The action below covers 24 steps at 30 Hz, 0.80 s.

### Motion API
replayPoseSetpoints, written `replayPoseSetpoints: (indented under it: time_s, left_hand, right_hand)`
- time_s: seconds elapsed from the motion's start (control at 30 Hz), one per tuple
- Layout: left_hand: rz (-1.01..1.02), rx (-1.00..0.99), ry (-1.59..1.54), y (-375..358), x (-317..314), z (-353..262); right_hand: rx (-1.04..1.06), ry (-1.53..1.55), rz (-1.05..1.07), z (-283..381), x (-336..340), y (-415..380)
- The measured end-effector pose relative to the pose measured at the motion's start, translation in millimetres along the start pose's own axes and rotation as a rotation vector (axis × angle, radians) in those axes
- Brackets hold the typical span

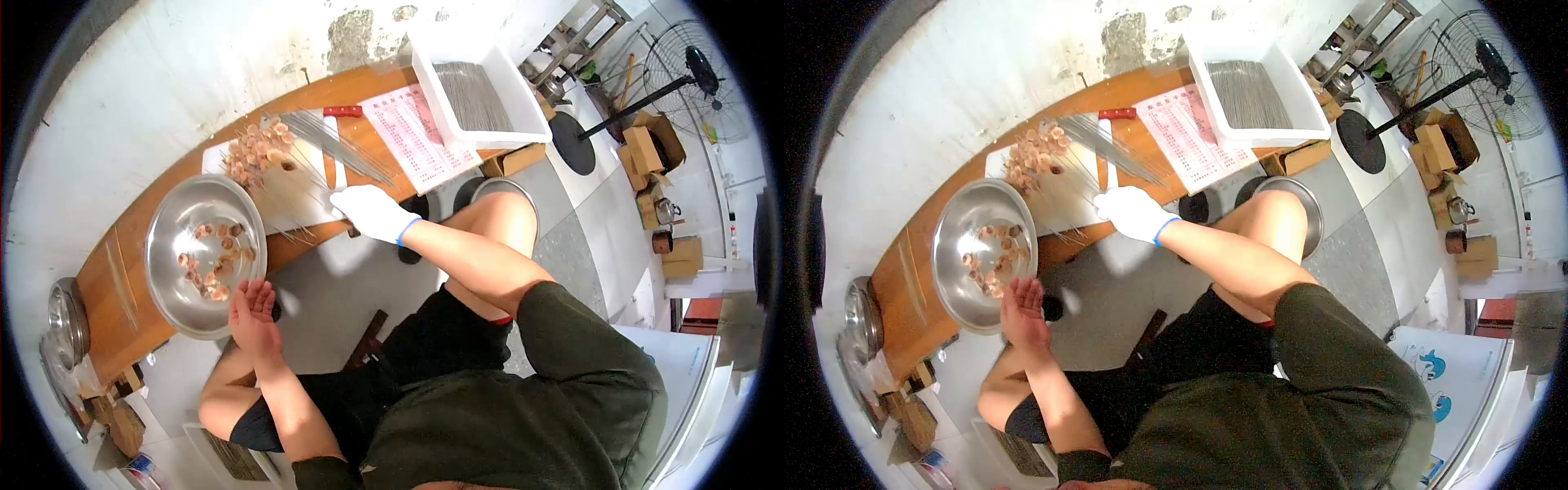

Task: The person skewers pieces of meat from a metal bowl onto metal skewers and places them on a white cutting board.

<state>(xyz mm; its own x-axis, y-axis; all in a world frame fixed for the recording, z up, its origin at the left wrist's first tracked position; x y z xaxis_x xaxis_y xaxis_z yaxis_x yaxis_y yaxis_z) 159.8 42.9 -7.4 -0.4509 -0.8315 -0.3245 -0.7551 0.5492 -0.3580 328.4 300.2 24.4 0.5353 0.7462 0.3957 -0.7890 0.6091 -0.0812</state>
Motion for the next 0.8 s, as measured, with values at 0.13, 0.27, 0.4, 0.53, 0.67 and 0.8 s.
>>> replayPoseSetpoints:
  time_s: [0.13,0.27,0.4,0.53,0.67,0.8]
  left_hand:
    - [-0.028,-0.001,0.061,4,12,6]
    - [-0.066,0.014,0.052,4,12,-5]
    - [-0.082,-0.029,0.036,8,22,-7]
    - [-0.079,-0.048,0.000,18,31,-1]
    - [0.019,-0.091,-0.049,17,25,-10]
    - [0.001,-0.104,-0.022,18,25,-10]
  right_hand:
    - [0.303,-0.346,-0.025,-30,-41,69]
    - [0.325,-0.610,0.097,-35,-73,110]
    - [0.110,-0.396,0.005,-24,-61,89]
    - [0.039,-0.473,-0.193,-28,-7,70]
    - [-0.132,-0.725,-0.325,-61,44,70]
    - [-0.149,-0.775,-0.242,-81,48,82]
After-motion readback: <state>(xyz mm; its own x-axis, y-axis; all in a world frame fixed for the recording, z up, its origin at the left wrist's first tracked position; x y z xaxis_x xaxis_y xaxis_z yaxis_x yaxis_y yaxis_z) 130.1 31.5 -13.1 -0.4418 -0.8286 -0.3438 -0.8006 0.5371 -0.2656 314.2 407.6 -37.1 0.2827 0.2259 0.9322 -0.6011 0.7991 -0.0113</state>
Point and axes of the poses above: each hand's wrist, its own y-axis towards the middle knuckle, its own x-axis out of the back of the hand, z = x × y, the point moved 3 cm from there along y, towards the middle knuckle, and after that the axes turned 9 degrees about y, right-handed, at the moved point
